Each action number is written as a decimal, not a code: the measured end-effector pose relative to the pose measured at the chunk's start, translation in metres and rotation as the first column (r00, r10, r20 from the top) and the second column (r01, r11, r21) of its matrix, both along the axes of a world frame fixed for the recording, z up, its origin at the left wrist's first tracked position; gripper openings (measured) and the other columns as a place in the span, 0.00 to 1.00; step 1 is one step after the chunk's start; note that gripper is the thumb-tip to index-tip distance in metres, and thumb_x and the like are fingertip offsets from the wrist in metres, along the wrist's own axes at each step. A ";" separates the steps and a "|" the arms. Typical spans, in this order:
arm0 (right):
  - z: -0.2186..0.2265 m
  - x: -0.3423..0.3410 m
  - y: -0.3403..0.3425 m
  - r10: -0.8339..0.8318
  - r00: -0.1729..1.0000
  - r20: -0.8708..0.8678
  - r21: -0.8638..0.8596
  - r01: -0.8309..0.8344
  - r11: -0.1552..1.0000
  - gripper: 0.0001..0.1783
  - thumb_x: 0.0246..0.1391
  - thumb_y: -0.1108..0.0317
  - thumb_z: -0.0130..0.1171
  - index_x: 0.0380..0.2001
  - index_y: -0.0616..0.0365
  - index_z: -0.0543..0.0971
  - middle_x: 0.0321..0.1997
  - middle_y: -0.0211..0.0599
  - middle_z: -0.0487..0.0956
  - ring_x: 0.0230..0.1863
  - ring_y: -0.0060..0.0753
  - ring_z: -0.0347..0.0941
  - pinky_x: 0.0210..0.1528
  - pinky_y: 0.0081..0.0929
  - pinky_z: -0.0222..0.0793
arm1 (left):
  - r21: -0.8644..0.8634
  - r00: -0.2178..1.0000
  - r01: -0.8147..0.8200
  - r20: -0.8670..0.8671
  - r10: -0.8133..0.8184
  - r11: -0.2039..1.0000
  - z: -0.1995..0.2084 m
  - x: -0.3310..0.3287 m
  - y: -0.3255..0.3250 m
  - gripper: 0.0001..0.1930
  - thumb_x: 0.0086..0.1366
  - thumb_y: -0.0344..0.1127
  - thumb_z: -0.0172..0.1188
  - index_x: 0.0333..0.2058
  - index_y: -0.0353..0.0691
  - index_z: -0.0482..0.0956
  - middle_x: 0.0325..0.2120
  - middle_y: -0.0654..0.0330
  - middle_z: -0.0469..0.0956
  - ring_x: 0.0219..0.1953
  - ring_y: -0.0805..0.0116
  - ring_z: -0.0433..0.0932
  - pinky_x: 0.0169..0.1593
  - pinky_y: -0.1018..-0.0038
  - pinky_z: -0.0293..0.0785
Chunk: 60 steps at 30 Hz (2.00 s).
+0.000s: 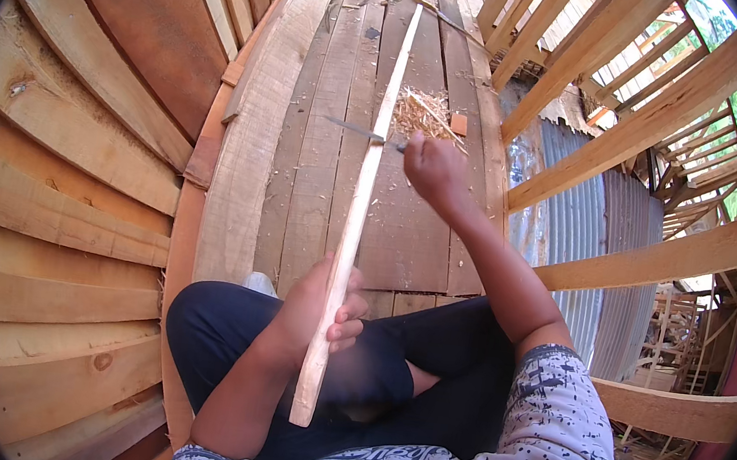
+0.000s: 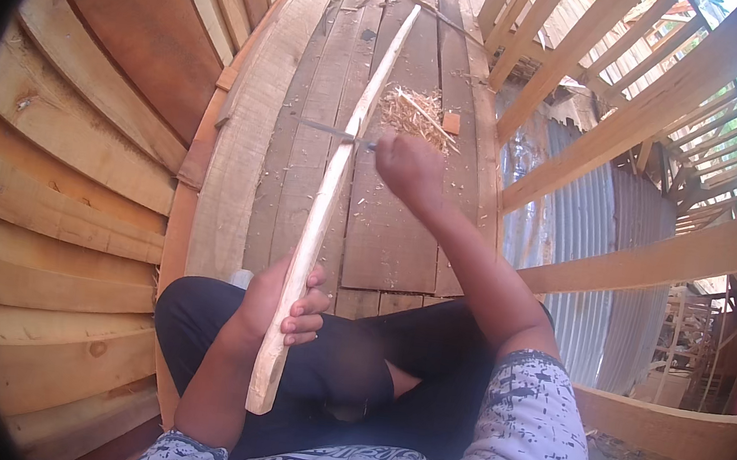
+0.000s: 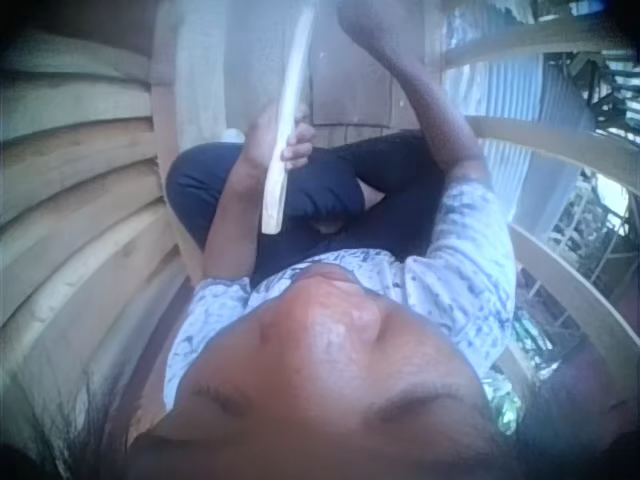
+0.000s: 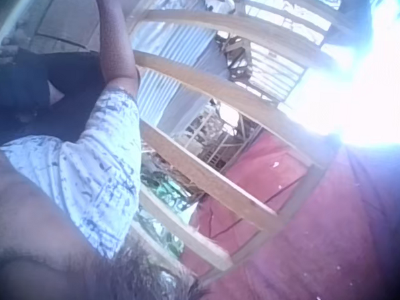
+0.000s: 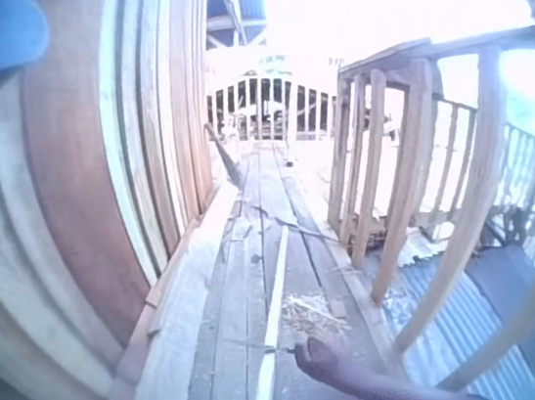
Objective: The person carves a long, thin piece of wood using a knife while sitting cross-legged on a wooden floor. They repeatedly shave thin layers from the wood's surface, rotating the piece to work on different sides.
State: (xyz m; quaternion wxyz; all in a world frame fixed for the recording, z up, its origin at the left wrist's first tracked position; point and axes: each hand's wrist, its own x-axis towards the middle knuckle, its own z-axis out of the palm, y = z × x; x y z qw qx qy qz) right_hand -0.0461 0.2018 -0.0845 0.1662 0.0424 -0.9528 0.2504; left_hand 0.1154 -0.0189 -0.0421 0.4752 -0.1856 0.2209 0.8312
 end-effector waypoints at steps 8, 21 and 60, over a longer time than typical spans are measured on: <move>-0.030 -0.021 0.028 0.042 0.981 -0.187 -0.078 -0.058 0.995 0.31 0.64 0.57 0.42 0.08 0.59 0.72 0.08 0.51 0.66 0.11 0.59 0.65 0.22 0.49 0.64 | -0.074 1.000 -0.002 -0.030 0.000 0.997 0.005 -0.002 0.005 0.23 0.75 0.58 0.32 0.31 0.48 0.65 0.12 0.65 0.62 0.07 0.73 0.61 0.10 0.76 0.59; -0.026 -0.004 0.013 0.330 0.944 -0.014 0.007 -0.330 0.944 0.34 0.69 0.53 0.35 0.15 0.63 0.75 0.13 0.57 0.69 0.17 0.63 0.69 0.26 0.52 0.65 | -0.020 1.000 -0.014 0.015 0.014 1.000 -0.002 -0.001 -0.003 0.24 0.75 0.58 0.30 0.32 0.46 0.65 0.11 0.64 0.62 0.07 0.72 0.61 0.10 0.75 0.60; 0.004 0.038 -0.024 0.455 0.890 0.028 0.023 -0.456 0.890 0.34 0.67 0.55 0.36 0.09 0.61 0.72 0.09 0.52 0.68 0.14 0.59 0.69 0.22 0.50 0.68 | -0.189 0.997 -0.023 -0.080 0.008 0.982 -0.003 -0.004 -0.006 0.24 0.75 0.60 0.33 0.33 0.47 0.64 0.13 0.67 0.62 0.08 0.76 0.61 0.11 0.77 0.60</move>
